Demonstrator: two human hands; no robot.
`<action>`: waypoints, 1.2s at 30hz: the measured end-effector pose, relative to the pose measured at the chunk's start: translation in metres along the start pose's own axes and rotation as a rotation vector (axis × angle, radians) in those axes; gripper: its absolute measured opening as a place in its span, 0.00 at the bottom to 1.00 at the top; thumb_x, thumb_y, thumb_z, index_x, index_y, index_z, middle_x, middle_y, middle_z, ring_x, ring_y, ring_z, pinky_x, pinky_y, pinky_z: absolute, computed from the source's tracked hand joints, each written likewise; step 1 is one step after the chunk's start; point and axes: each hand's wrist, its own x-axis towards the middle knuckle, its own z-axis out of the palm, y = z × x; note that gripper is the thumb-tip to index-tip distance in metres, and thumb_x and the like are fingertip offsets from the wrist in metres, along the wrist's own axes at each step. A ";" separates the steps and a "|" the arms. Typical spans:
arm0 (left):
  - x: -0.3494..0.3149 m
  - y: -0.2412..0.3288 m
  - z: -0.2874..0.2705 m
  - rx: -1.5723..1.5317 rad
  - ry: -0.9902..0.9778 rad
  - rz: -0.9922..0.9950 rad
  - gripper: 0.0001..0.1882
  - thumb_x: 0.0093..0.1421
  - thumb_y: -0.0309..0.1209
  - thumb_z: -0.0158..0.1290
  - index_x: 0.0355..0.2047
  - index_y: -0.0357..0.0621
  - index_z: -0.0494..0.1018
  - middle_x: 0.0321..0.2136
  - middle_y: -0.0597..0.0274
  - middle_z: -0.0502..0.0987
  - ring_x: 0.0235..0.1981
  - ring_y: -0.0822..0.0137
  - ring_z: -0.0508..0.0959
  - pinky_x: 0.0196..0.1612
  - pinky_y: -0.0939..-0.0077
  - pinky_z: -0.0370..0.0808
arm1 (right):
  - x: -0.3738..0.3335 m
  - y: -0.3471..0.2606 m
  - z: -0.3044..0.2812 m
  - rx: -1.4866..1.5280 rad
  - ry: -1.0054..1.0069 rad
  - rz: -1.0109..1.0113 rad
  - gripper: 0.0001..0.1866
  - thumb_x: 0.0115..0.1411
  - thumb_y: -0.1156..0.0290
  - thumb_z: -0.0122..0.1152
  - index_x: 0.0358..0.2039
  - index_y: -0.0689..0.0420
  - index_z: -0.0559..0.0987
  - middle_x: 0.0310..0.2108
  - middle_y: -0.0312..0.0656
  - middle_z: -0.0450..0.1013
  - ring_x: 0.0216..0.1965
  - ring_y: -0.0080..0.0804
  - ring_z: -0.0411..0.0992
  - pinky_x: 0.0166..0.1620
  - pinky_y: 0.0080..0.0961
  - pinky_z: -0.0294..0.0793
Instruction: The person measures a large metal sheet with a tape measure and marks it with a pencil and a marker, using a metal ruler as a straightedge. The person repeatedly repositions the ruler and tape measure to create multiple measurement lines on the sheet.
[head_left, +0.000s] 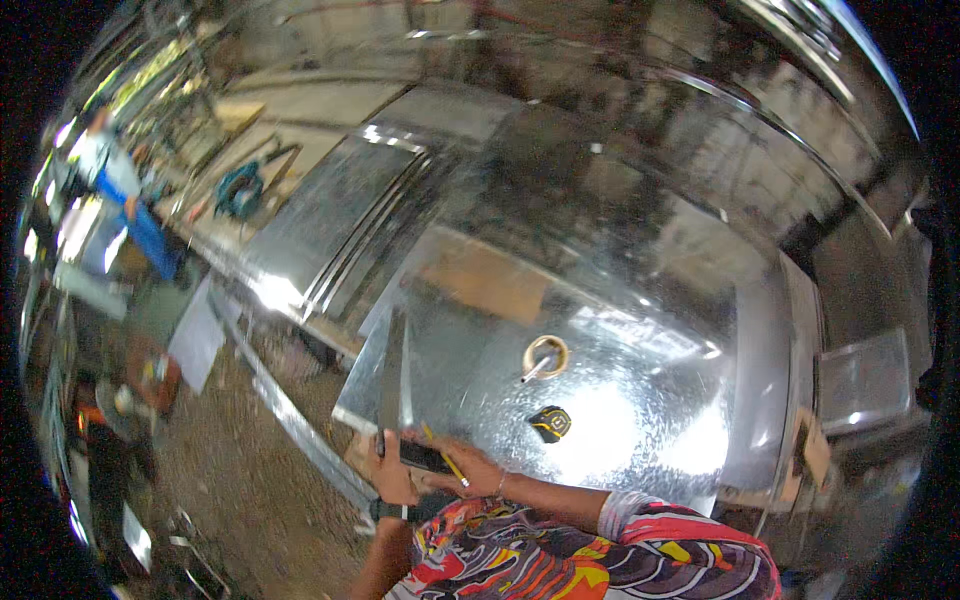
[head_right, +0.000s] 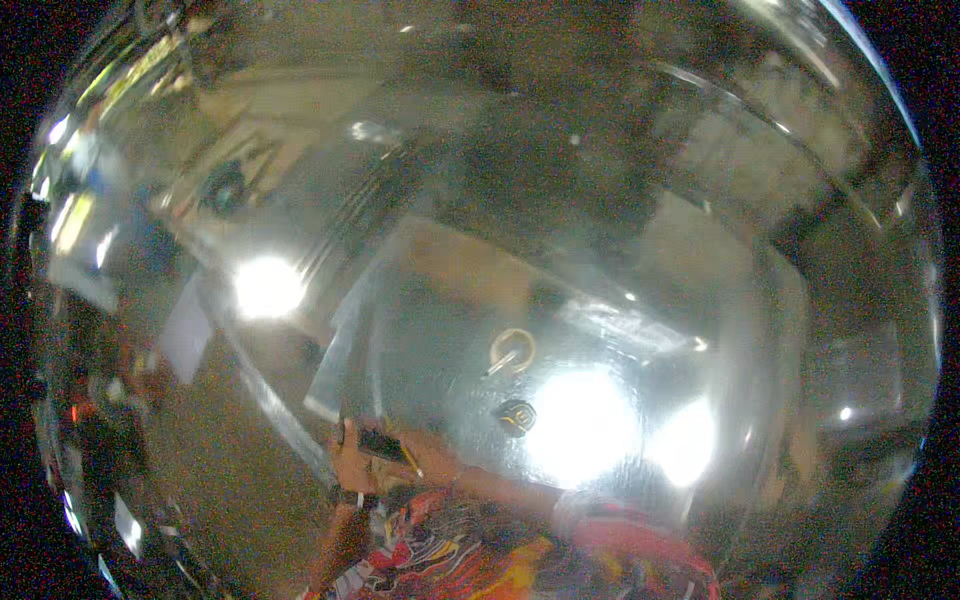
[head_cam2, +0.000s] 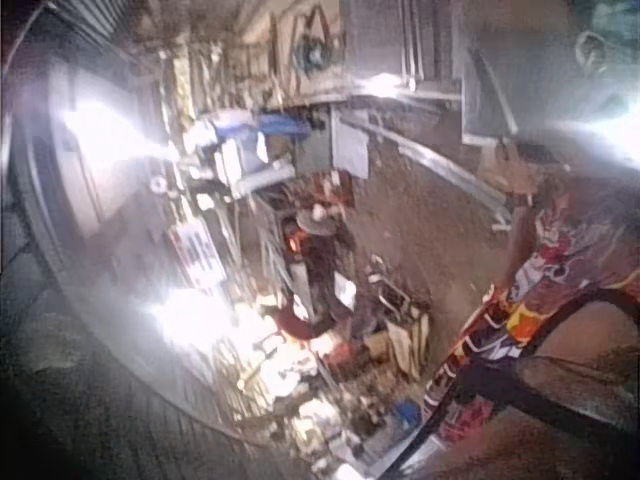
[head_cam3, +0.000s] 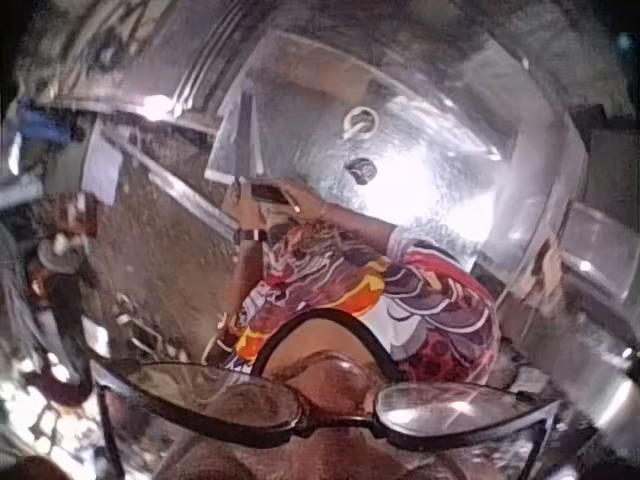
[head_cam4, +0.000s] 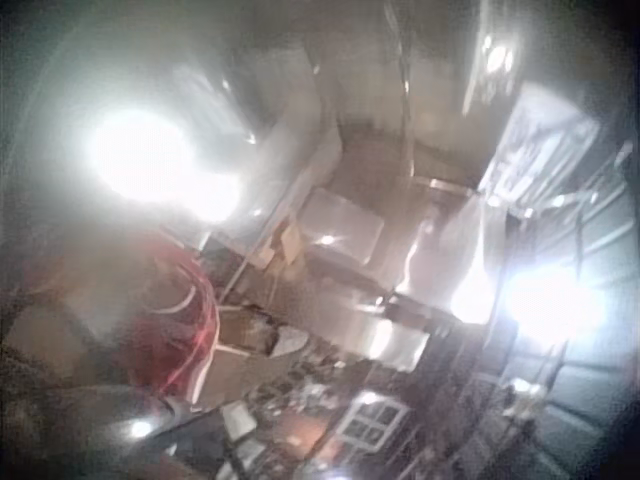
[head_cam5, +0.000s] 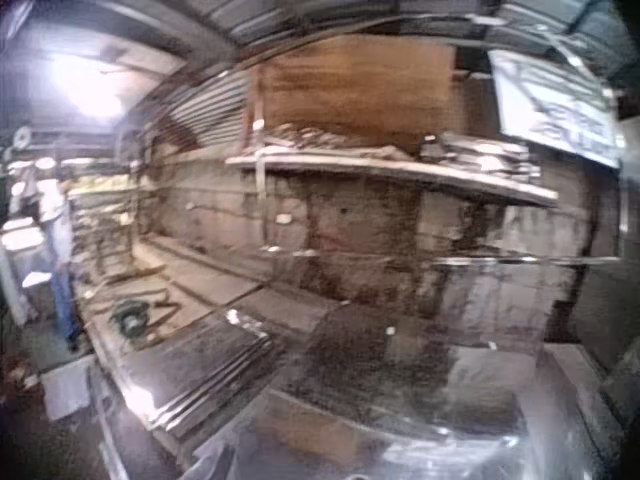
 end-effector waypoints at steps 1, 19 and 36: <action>-0.016 0.007 0.011 0.040 -0.021 -0.029 0.18 0.73 0.39 0.56 0.53 0.39 0.71 0.41 0.59 0.80 0.38 0.66 0.81 0.40 0.69 0.79 | -0.007 -0.001 0.002 -0.058 0.007 -0.017 0.36 0.63 0.53 0.71 0.66 0.55 0.71 0.60 0.54 0.72 0.62 0.53 0.71 0.64 0.43 0.67; -0.051 0.005 -0.089 0.878 -0.595 0.015 0.26 0.76 0.51 0.46 0.53 0.41 0.78 0.43 0.59 0.82 0.40 0.65 0.81 0.46 0.65 0.77 | -0.040 0.022 -0.016 -0.258 0.329 -0.047 0.29 0.66 0.58 0.68 0.60 0.60 0.73 0.46 0.55 0.73 0.50 0.55 0.72 0.55 0.44 0.71; -0.162 -0.009 -0.151 0.674 -0.680 -0.177 0.31 0.75 0.55 0.46 0.57 0.37 0.78 0.52 0.58 0.80 0.54 0.65 0.76 0.62 0.69 0.69 | -0.066 0.053 -0.027 -0.523 0.071 0.029 0.30 0.57 0.61 0.71 0.58 0.59 0.75 0.50 0.56 0.75 0.53 0.60 0.72 0.56 0.51 0.69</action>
